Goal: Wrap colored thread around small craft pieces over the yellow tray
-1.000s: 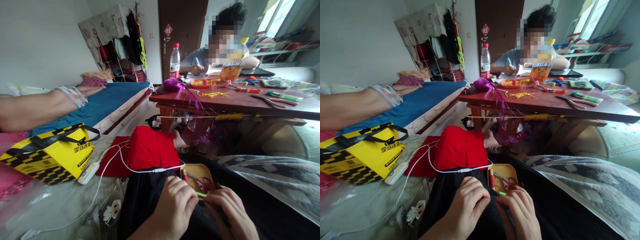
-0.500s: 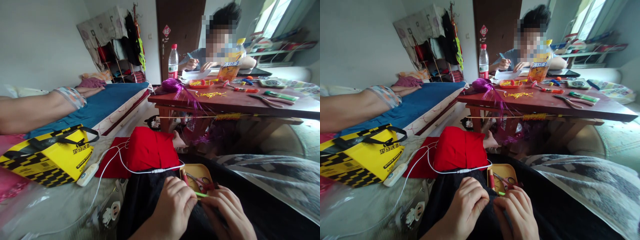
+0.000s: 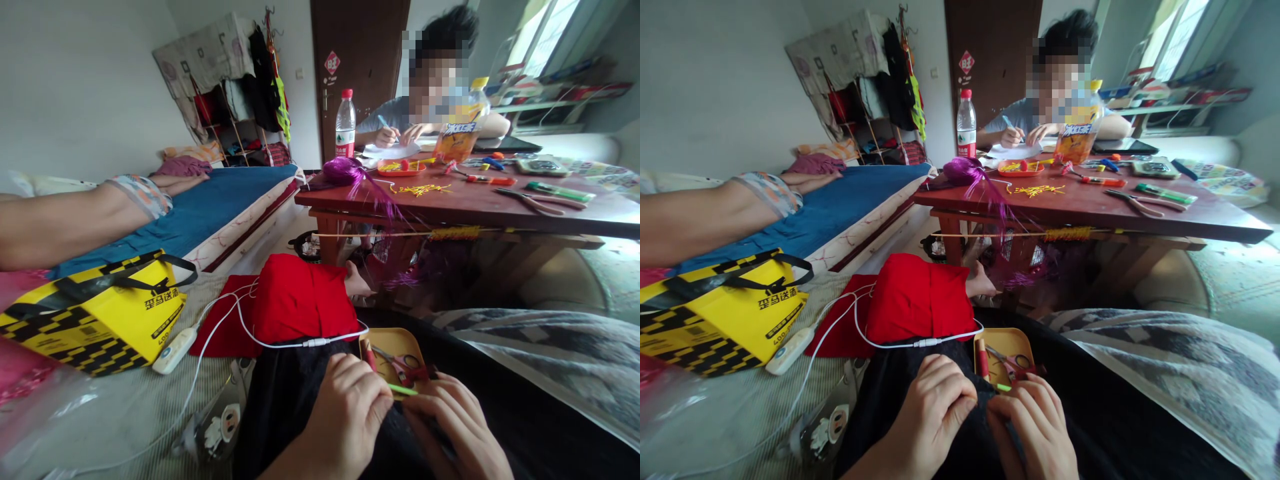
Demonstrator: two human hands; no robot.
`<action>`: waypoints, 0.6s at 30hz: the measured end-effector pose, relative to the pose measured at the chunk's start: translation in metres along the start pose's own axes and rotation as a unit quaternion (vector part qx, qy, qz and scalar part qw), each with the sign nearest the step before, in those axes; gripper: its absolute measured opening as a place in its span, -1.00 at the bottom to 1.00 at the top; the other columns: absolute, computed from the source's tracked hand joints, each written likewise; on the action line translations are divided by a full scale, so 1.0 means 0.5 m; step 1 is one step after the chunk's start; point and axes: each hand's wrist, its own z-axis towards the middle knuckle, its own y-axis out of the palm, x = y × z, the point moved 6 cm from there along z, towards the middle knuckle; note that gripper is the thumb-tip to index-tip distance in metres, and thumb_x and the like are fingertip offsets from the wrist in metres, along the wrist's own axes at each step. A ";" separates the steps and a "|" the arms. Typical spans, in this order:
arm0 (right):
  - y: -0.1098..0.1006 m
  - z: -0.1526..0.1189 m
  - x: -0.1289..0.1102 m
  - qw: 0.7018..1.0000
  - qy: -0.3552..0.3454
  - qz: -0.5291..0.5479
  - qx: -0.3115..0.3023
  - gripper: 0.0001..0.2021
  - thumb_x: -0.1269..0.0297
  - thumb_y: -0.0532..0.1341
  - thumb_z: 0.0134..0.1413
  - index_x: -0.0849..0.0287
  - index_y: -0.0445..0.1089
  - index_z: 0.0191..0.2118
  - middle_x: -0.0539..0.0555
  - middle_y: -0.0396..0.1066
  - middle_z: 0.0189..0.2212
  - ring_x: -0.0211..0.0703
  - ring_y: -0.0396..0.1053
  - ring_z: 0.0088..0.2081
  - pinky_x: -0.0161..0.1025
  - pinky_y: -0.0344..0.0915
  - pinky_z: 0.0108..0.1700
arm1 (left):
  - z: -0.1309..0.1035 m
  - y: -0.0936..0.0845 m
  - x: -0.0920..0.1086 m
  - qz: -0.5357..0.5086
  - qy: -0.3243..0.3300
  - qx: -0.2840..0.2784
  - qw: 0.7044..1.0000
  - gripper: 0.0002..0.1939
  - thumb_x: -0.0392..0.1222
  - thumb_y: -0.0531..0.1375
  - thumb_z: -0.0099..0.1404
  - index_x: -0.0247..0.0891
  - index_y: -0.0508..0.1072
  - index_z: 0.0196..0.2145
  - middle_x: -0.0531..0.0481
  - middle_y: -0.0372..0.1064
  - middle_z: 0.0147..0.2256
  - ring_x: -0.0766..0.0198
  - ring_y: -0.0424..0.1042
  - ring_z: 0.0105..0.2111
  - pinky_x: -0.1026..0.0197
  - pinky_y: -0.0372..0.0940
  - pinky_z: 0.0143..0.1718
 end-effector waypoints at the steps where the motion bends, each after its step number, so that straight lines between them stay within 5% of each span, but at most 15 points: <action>1: 0.001 -0.001 0.000 1.000 0.000 0.000 -0.001 -0.92 0.35 0.17 0.02 0.11 0.27 -0.31 0.02 0.42 -0.48 -0.09 0.39 -0.32 -0.12 0.26 -0.14 | 0.000 0.000 0.000 0.000 0.000 0.001 1.000 -0.72 -0.26 -0.05 0.34 -0.27 0.30 -0.51 0.03 0.28 -0.53 0.29 0.24 -0.44 0.21 0.13 -0.34; 8: -0.017 0.008 -0.006 0.999 0.012 -0.002 0.044 -0.87 0.27 0.15 0.05 0.15 0.29 -0.25 0.07 0.43 -0.40 -0.06 0.38 -0.28 -0.11 0.29 -0.17 | -0.002 -0.004 0.000 -0.010 0.000 -0.001 1.000 -0.77 -0.28 -0.01 0.31 -0.26 0.33 -0.48 0.02 0.30 -0.51 0.27 0.26 -0.43 0.21 0.13 -0.32; 12: -0.046 0.008 0.063 0.989 0.120 -0.015 0.087 -0.79 0.16 0.08 0.11 0.17 0.30 -0.24 0.14 0.40 -0.34 -0.02 0.36 -0.25 -0.11 0.31 -0.23 | 0.004 -0.005 -0.011 -0.036 -0.027 -0.019 0.999 -0.79 -0.13 0.04 0.28 -0.26 0.37 -0.42 0.01 0.31 -0.50 0.24 0.27 -0.42 0.18 0.14 -0.32; 14: -0.028 0.001 0.118 0.982 0.184 -0.016 0.032 -0.77 0.15 0.02 0.14 0.15 0.32 -0.34 0.11 0.41 -0.40 -0.07 0.38 -0.35 -0.17 0.32 -0.32 | 0.008 -0.003 -0.023 -0.043 -0.047 -0.022 0.998 -0.73 -0.07 0.02 0.29 -0.26 0.37 -0.44 0.03 0.29 -0.52 0.25 0.27 -0.44 0.18 0.13 -0.32; 16: 0.029 -0.010 0.159 0.972 0.196 -0.030 -0.122 -0.72 0.18 -0.01 0.15 0.14 0.37 -0.41 0.07 0.42 -0.48 -0.12 0.40 -0.44 -0.23 0.31 -0.41 | 0.013 -0.001 -0.036 -0.056 -0.064 -0.019 0.996 -0.67 -0.05 -0.02 0.31 -0.26 0.34 -0.51 0.04 0.28 -0.56 0.27 0.26 -0.46 0.20 0.13 -0.33; 18: 0.087 -0.023 0.179 0.960 0.178 -0.025 -0.215 -0.75 0.32 0.04 0.10 0.12 0.41 -0.49 0.03 0.42 -0.54 -0.16 0.39 -0.49 -0.30 0.27 -0.46 | 0.016 -0.001 -0.048 -0.076 -0.081 -0.006 0.994 -0.61 -0.04 -0.05 0.33 -0.26 0.30 -0.56 0.05 0.26 -0.59 0.29 0.26 -0.49 0.22 0.12 -0.36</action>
